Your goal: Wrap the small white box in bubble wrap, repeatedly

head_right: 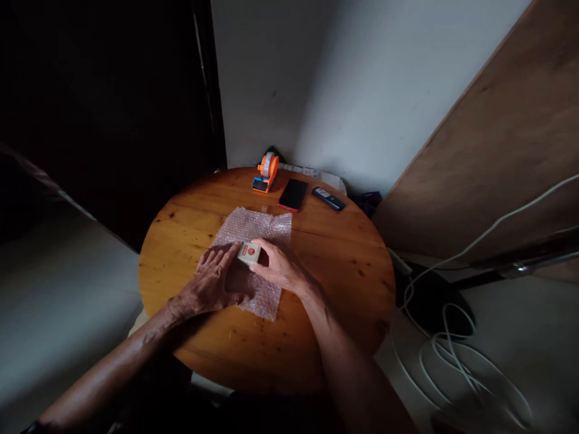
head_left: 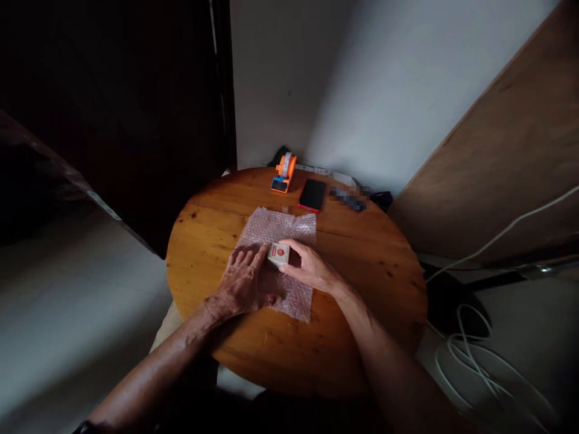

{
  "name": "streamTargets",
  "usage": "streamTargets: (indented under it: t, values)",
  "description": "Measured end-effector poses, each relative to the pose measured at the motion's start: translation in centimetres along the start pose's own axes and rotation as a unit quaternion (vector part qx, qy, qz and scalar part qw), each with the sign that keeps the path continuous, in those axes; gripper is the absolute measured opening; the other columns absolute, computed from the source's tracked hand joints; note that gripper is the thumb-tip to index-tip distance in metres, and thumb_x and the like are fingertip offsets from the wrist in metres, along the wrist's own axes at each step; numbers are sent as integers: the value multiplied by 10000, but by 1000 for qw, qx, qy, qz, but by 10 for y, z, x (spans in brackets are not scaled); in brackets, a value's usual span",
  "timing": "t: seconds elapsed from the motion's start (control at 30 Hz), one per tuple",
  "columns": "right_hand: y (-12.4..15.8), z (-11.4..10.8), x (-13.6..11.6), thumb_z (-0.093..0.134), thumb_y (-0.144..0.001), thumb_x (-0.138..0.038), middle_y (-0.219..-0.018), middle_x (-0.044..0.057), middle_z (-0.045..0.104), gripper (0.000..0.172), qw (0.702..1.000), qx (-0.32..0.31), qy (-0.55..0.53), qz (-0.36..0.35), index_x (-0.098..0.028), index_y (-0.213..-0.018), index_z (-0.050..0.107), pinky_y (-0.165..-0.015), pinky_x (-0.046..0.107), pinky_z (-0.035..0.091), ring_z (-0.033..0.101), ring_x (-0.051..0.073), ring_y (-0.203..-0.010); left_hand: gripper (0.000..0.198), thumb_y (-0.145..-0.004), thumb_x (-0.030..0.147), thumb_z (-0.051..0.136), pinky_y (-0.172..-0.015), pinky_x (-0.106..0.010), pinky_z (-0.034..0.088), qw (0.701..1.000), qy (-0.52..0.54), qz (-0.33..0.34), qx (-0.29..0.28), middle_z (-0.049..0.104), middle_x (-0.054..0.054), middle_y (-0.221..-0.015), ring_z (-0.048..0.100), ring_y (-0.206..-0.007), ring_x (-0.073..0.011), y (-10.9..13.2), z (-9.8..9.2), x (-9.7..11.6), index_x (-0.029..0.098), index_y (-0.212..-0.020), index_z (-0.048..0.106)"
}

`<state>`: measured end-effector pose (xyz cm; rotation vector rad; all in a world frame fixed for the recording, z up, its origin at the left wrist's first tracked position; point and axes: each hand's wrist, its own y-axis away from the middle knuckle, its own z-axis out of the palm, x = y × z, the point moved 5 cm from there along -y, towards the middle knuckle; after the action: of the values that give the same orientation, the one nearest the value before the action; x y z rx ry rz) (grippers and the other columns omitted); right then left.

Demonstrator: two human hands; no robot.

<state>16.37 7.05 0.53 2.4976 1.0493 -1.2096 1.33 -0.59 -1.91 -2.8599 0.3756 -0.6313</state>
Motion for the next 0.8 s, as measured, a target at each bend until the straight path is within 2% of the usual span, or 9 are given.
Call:
streamTargets:
  t: [0.2, 0.47, 0.57, 0.7, 0.8]
  values:
    - [-3, 2, 4, 645, -729, -204, -1050, 27, 707, 428, 1000, 20, -8, 2, -234, -1153, 596, -868, 356, 502, 650, 219, -946, 1133, -649, 620, 743, -1137, -575, 265, 1000, 7, -4, -9, 504, -186, -1403, 419, -1316, -390, -2, -4, 2, 168, -1542, 213]
    - [-4, 0, 3, 637, -732, -203, -1033, 35, 705, 404, 1000, -1, -6, -9, -237, -1131, 590, -871, 384, 500, 650, 234, -949, 1137, -649, 619, 748, -1152, -577, 249, 1000, 8, -14, -22, 507, -205, -1399, 414, -1328, -392, -2, -5, 4, 131, -1533, 225]
    - [-3, 0, 2, 641, -731, -186, -1095, 48, 698, 448, 1000, -6, -15, -10, -239, -1171, 577, -913, 408, 495, 643, 245, -1010, 1149, -637, 627, 759, -1141, -590, 267, 1000, 11, -8, -21, 505, -213, -1396, 427, -1312, -400, -2, -4, 4, 122, -1527, 238]
    - [-2, 0, 6, 677, -702, -167, -1218, 80, 663, 594, 1000, -1, -13, -2, -234, -1277, 538, -984, 449, 471, 617, 270, -1120, 913, -751, 582, 694, -1117, -560, 329, 999, 29, -2, 32, 497, -173, -1411, 434, -1317, -362, 0, -15, 0, 188, -1488, 327]
    - [-1, 1, 9, 672, -715, -155, -1247, 89, 650, 601, 1000, -7, -1, 2, -229, -1294, 530, -1002, 457, 461, 611, 270, -1140, 674, -853, 511, 615, -1109, -541, 355, 995, 36, -6, 89, 509, -151, -1408, 435, -1325, -335, 9, -31, -4, 202, -1421, 423]
